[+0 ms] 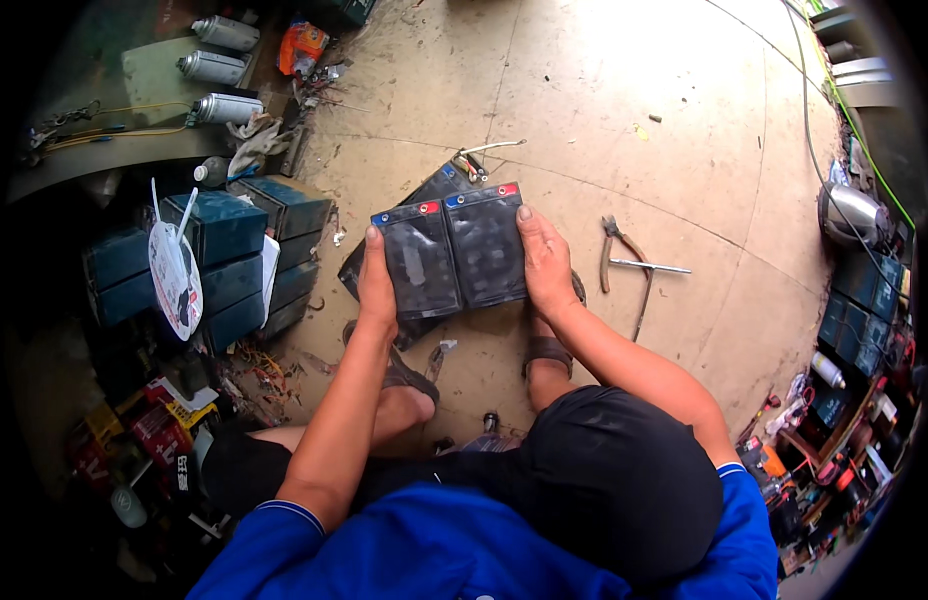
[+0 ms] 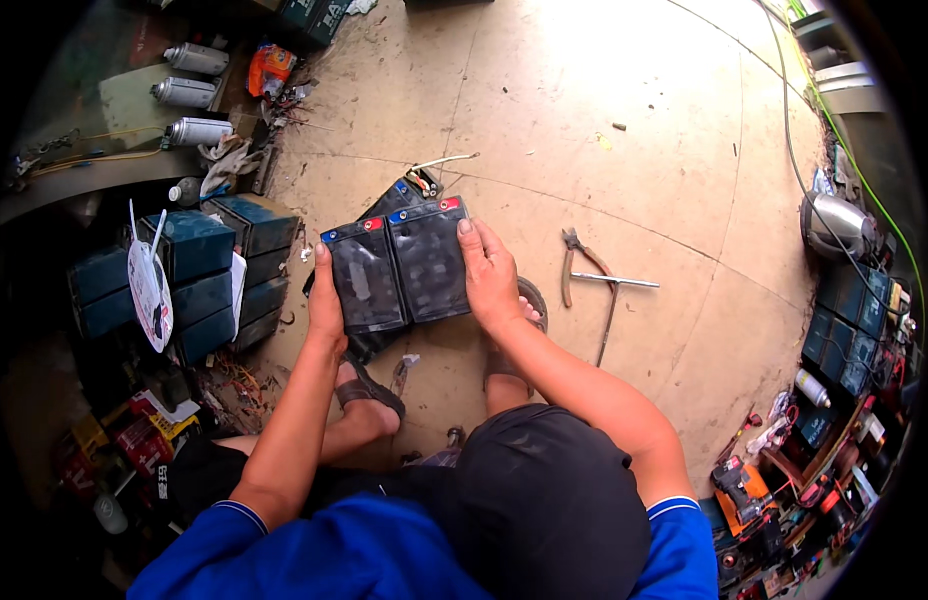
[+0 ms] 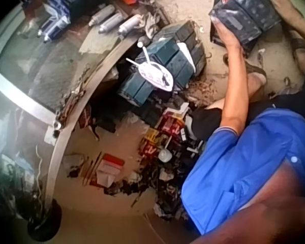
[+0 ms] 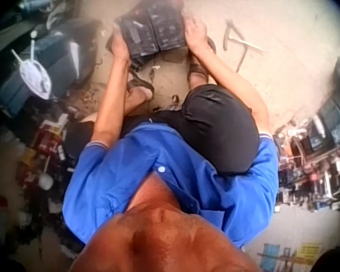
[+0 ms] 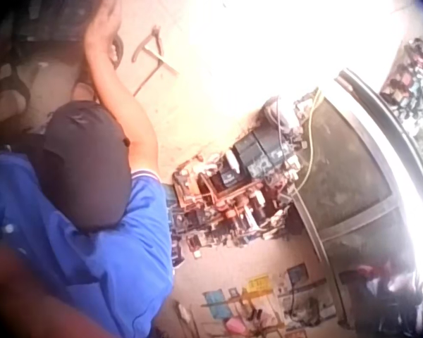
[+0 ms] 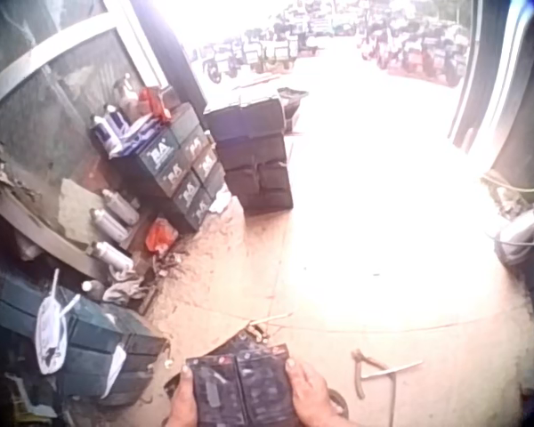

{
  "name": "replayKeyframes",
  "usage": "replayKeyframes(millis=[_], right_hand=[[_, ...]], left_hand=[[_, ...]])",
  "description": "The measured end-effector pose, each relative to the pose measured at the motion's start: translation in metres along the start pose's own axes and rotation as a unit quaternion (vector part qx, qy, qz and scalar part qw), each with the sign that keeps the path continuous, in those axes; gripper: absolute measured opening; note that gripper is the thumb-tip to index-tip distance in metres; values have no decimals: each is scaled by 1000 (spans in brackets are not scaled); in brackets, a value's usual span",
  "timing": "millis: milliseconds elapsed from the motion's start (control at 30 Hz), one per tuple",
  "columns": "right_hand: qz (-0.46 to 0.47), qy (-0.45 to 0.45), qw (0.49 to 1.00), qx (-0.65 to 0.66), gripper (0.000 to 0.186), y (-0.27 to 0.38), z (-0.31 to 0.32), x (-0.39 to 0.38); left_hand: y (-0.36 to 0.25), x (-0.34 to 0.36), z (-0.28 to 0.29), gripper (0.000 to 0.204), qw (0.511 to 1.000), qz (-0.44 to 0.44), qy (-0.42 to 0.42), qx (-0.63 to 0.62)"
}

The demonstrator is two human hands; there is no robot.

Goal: The person uses a T-handle wrench and a screwdriver to work on a set of batteries, connecting wires and placing the batteries into a battery box.

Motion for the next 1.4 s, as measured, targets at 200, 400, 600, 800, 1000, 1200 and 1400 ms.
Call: replayKeyframes(millis=[200, 400, 600, 800, 1000, 1200, 1400], right_hand=[[-4, -21, 1000, -11, 69, -5, 3, 2], [-7, -8, 1000, -4, 69, 1, 1, -1], [-1, -10, 1000, -4, 69, -2, 1, 1], [-9, 7, 1000, 25, 63, -2, 1, 2], [-19, 10, 999, 32, 59, -2, 2, 2], [-28, 20, 999, 41, 57, 6, 1, -1], [-31, 16, 998, 47, 55, 9, 2, -2]], left_hand=[[-4, -2, -6, 70, 1000, 11, 7, -14], [-6, -7, -6, 71, 999, 28, 6, -29], [-15, -16, -9, 77, 995, 62, 39, -67], [-17, -12, -6, 79, 991, 76, 66, -92], [-28, -22, -16, 79, 990, 76, 74, -92], [-23, -17, -13, 79, 986, 88, 91, -110], [-24, -15, -17, 83, 984, 84, 102, -118]])
Point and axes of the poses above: each hand's wrist, its own x-axis towards the middle knuckle, its own z-axis out of the back of the hand, y = z × x, the point moved 1 cm from there along x, towards the middle knuckle, and after that the axes turned 1 degree about y, right-handed, at the moved point
